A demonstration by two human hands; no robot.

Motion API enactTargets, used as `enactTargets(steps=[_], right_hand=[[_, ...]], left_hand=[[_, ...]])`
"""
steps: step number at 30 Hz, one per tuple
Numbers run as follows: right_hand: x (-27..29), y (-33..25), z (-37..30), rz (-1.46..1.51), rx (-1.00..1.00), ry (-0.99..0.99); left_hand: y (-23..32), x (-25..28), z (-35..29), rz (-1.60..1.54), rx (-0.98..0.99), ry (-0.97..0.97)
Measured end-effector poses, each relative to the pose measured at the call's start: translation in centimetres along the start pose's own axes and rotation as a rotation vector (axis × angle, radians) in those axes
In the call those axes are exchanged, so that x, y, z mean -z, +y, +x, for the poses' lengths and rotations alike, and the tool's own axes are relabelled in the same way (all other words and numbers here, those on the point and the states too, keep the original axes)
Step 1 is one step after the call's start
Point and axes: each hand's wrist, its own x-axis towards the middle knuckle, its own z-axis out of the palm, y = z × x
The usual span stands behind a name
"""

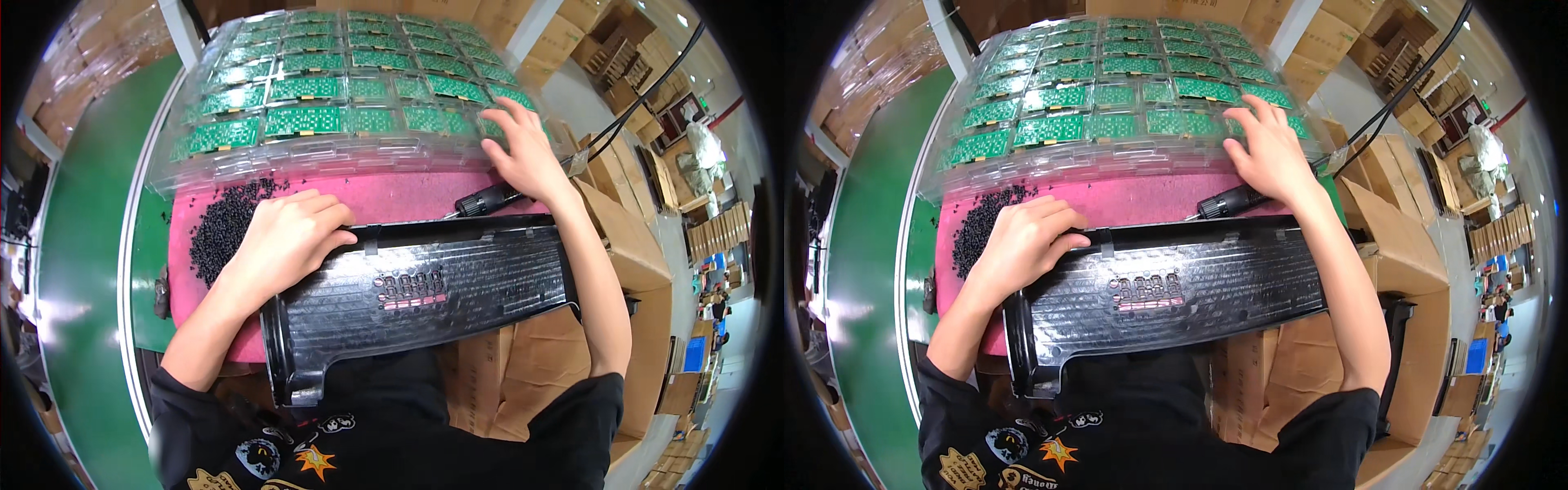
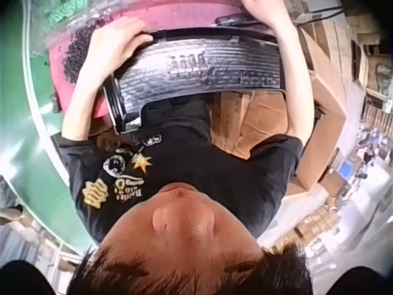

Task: Assembling a printed circuit board onto a plastic casing using an electric screwdriver.

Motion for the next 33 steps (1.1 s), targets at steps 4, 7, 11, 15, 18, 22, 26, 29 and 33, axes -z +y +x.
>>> enactTargets(steps=[4,7,11,15,18,22,26,29,33], right_hand=[[-2.0,0.8,2.8,-0.014,0.036,-0.147],[-1.9,0.7,4.4,0.008,0.01,-0.198],[-3.4,1.2,5.1,-0.026,-0.104,-0.208],[-3.6,1.7,5.0,-0.066,-0.011,-0.206],[-3.8,1.4,4.4,-0.032,0.004,-0.18],[-2.5,-0.1,3.8,-0.182,0.078,0.0],[1.6,-5.3,2.2,-0.025,0.351,0.252],[3.2,-9.8,0.2,0.344,0.508,0.229],[3.6,-12.5,-1.9,0.617,0.383,0.005]], left_hand=[[-0.2,0.3,-0.1,0.024,0.016,0.002],[-0.3,0.1,-0.1,-0.017,0.02,0.062],[-0.4,-0.2,0.0,-0.055,0.033,0.078],[-0.5,-0.3,-0.1,-0.037,0.012,0.089],[-0.3,0.0,-0.1,-0.031,0.04,0.047],[-0.5,-0.2,-0.3,-0.033,0.042,0.038],[-0.5,-0.1,-0.1,-0.069,0.076,0.228],[0.5,0.7,0.5,-0.015,0.056,0.423],[0.4,1.1,0.7,0.03,-0.116,0.454]])
